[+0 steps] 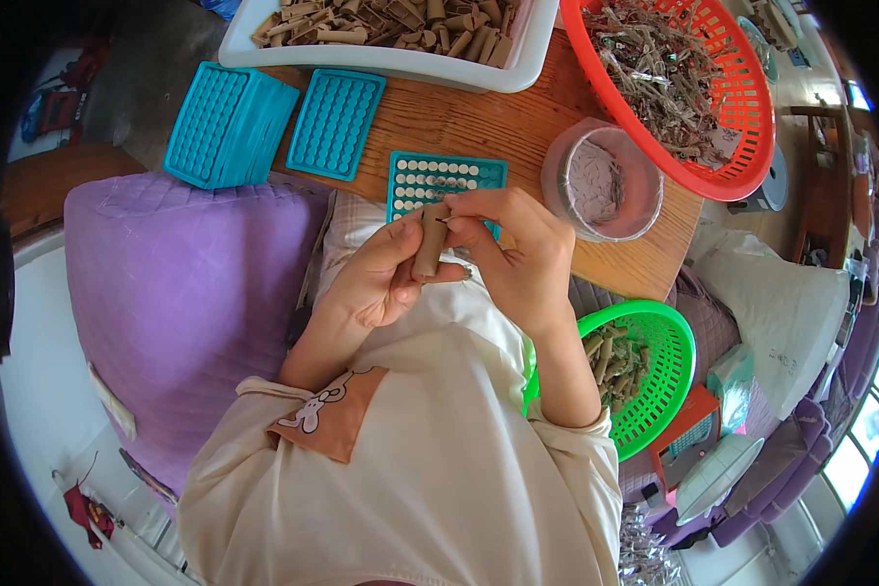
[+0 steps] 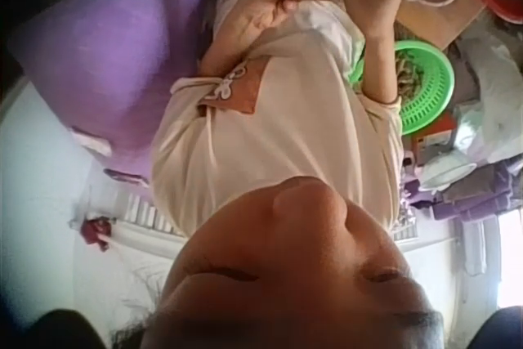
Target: The person assembles and organizes small electronic components into a plastic tray by hand.
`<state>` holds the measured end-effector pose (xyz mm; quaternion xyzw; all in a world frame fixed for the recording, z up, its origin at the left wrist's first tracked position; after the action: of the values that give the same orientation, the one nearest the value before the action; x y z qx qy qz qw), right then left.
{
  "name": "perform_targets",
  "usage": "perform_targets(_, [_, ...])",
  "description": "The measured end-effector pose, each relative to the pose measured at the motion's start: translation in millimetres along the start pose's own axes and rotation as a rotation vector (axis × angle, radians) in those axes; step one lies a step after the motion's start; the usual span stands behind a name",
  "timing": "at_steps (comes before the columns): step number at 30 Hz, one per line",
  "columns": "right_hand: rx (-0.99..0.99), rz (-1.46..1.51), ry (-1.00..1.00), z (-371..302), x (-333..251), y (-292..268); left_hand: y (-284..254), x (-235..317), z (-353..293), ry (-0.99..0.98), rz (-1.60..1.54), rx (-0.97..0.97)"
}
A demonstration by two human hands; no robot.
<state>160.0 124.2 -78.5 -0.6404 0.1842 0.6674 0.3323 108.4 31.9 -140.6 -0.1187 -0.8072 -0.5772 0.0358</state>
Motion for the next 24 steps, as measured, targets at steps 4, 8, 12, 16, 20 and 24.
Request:
perform_targets(4, [0.048,-0.127,-0.153,-3,-9,-1,-2,-1,3,0.079,0.115,0.001])
perform_targets(8, [0.062,-0.14,-0.122,-5,-1,-1,-11,-7,5,0.055,0.185,0.026])
perform_targets(12, [0.0,-0.231,-0.082,-4,4,-1,-10,-6,1,-0.012,0.238,0.083])
perform_targets(16, [-0.08,-0.182,0.001,-7,10,1,-13,-8,0,-0.042,0.249,0.091])
perform_targets(20, [0.015,0.029,0.084,-7,25,-2,-7,-6,6,-0.031,0.201,0.076])
perform_targets(24, [0.062,0.024,0.068,-3,19,-3,-4,-4,8,-0.011,0.207,0.069])
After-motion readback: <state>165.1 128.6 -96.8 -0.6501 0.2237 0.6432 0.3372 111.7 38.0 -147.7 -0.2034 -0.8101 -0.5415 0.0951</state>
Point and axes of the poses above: each hand's wrist, its own z-axis towards the middle knuckle, its own y-axis out of the palm, x = y × z, the point moved 7 cm from there along z, towards the middle knuckle, and after that the axes turned 4 degrees about z, right-handed, at the moved point
